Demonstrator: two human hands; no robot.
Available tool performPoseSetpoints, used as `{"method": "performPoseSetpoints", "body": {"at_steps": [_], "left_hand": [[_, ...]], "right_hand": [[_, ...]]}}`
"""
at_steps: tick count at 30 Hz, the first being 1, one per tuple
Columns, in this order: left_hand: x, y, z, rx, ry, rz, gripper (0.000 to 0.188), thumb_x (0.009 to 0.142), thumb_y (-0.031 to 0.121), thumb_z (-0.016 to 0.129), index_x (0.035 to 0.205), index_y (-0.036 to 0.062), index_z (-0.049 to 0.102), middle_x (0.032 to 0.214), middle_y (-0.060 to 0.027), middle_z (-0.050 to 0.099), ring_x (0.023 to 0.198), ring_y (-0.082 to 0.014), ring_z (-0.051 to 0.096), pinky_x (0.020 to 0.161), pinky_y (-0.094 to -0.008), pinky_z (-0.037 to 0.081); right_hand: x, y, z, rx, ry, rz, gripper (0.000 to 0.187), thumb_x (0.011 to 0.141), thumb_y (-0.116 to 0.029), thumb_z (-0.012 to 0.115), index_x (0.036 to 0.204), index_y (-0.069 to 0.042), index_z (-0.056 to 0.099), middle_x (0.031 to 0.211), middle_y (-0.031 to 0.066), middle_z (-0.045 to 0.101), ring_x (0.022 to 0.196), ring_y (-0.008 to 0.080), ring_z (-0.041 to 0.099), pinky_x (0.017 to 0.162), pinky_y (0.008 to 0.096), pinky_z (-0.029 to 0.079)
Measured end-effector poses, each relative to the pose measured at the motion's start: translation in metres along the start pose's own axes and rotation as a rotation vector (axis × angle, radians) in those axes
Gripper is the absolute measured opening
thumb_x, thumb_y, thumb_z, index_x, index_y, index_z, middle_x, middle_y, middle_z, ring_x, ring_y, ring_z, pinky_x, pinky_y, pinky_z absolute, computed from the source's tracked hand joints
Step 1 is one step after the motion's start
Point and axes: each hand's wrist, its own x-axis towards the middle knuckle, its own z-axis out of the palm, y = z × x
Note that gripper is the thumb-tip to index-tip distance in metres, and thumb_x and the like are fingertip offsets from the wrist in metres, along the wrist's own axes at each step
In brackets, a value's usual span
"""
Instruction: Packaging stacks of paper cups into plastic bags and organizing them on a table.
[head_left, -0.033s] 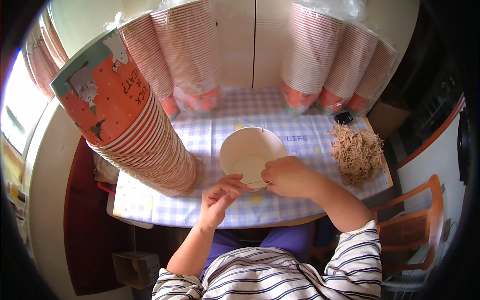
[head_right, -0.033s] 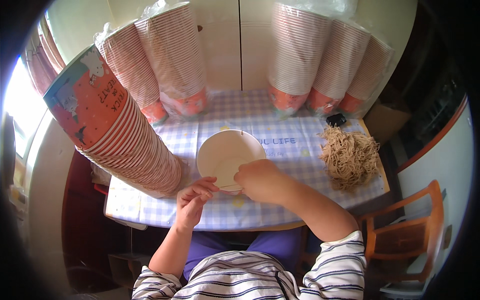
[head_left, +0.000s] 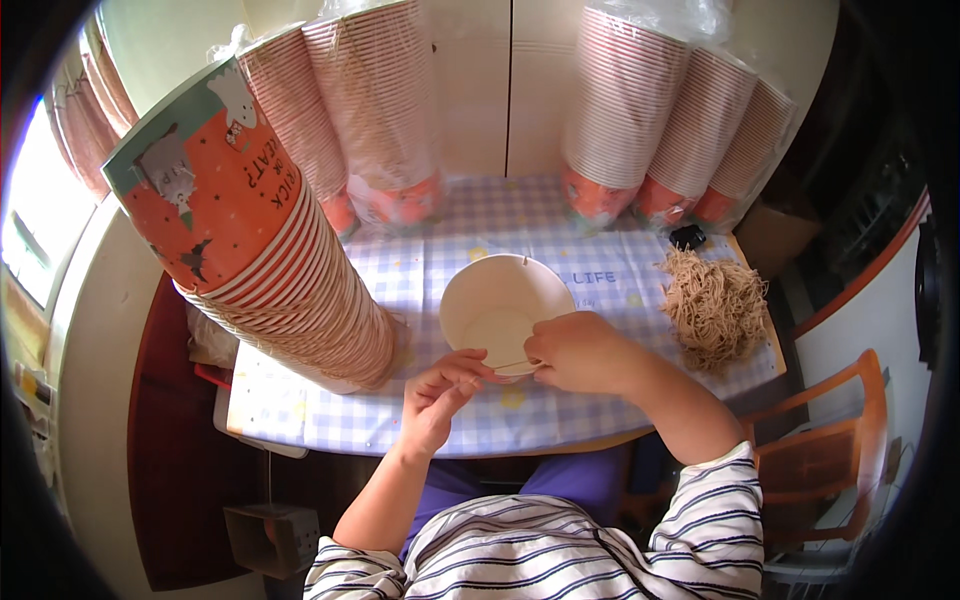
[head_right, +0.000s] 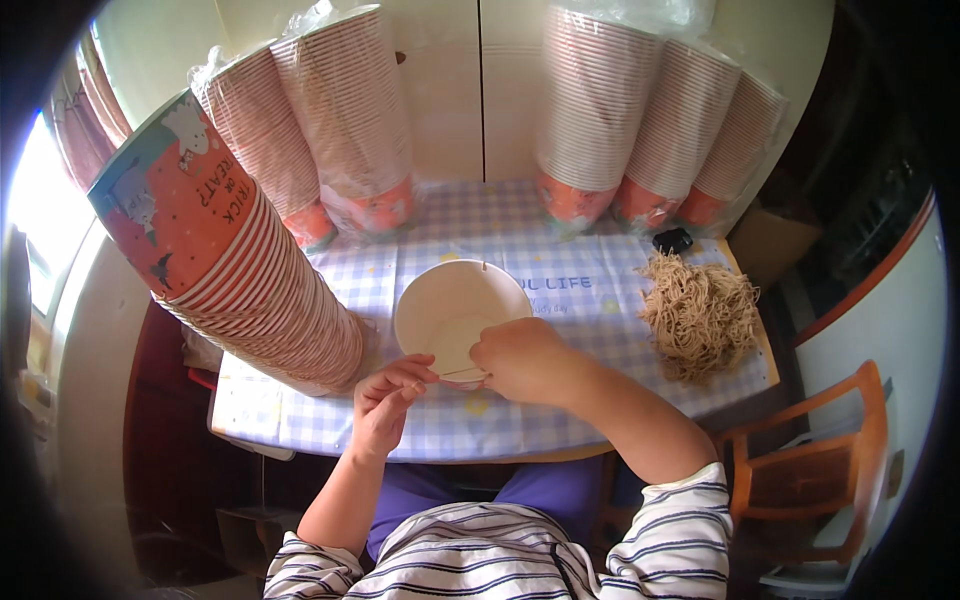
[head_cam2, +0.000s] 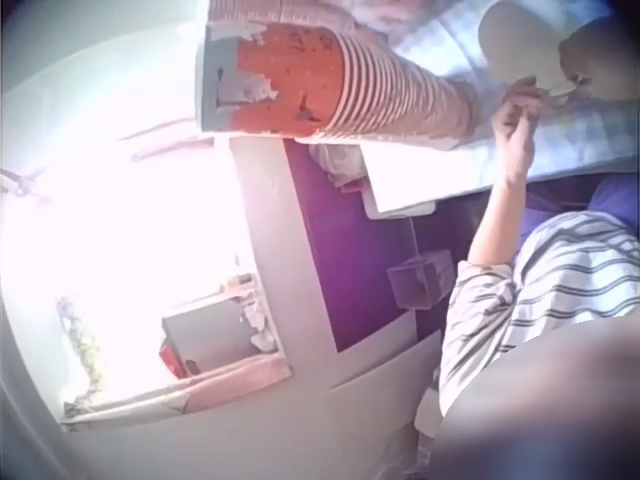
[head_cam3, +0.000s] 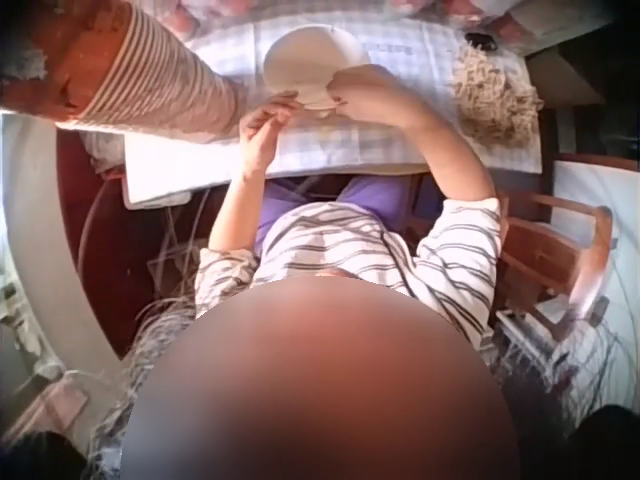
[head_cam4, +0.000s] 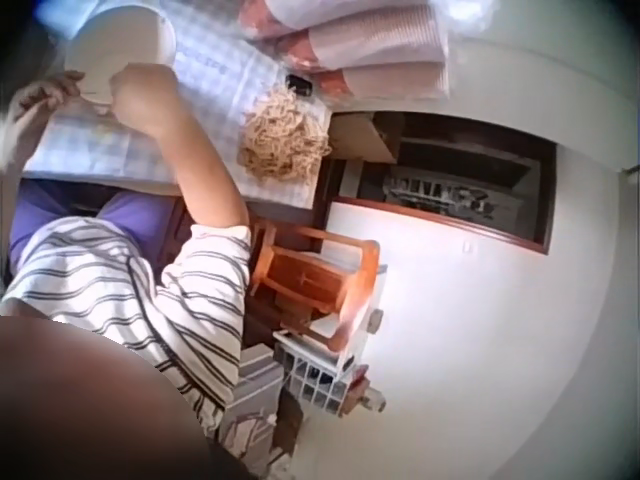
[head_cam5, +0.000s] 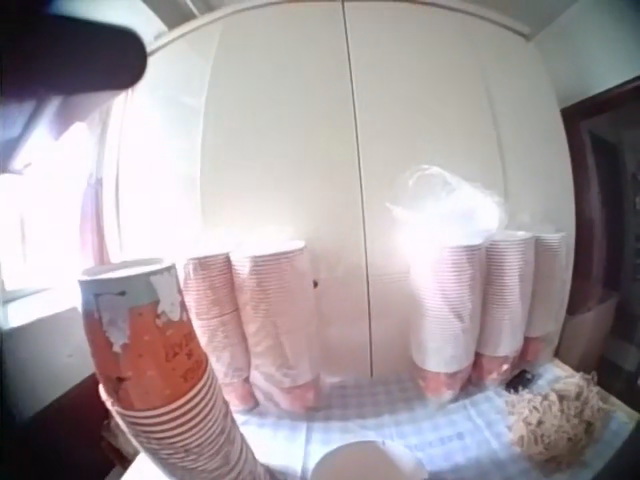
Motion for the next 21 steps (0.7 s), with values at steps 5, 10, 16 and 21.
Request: {"method": "performPoseSetpoints", "body": {"at_steps": [5,10,16,21], "left_hand": [[0.002,0.008,0.005,-0.077,0.069,-0.051,0.010,0.090,0.005,0.054,0.092,0.0004,0.063,0.103,-0.0130,0.067,0.107,-0.0231,0.056,0.098,-0.0388,0.038],[-0.004,0.005,0.007,-0.144,0.142,-0.082,0.013,0.092,0.005,0.052,0.099,-0.0019,0.060,0.101,-0.0141,0.067,0.097,-0.0189,0.061,0.093,-0.0335,0.041],[-0.002,0.007,0.008,-0.118,0.199,-0.170,0.016,0.093,0.009,0.052,0.100,-0.0035,0.059,0.099,-0.0165,0.066,0.096,-0.0215,0.062,0.091,-0.0346,0.044],[-0.003,0.004,0.011,-0.157,0.181,-0.196,0.017,0.090,0.005,0.060,0.105,-0.0028,0.059,0.099,-0.0104,0.067,0.092,-0.0145,0.062,0.082,-0.0253,0.047]], "right_hand": [[-0.008,0.012,-0.016,0.236,0.115,0.031,0.013,0.075,-0.018,0.067,0.085,-0.008,0.065,0.084,0.0069,0.063,0.080,0.0284,0.063,0.070,0.0382,0.050],[-0.004,0.013,-0.031,0.255,0.181,-0.053,0.009,0.077,-0.015,0.064,0.083,-0.007,0.064,0.083,0.0078,0.062,0.078,0.0289,0.062,0.069,0.0376,0.050],[0.016,-0.009,-0.041,0.340,0.151,-0.183,0.009,0.079,-0.015,0.062,0.081,-0.007,0.064,0.079,0.0078,0.060,0.074,0.0273,0.061,0.067,0.0371,0.049],[0.035,-0.017,-0.041,0.423,0.044,-0.256,0.012,0.080,-0.017,0.061,0.080,-0.005,0.065,0.080,0.0083,0.060,0.075,0.0262,0.061,0.069,0.0365,0.048]]}}
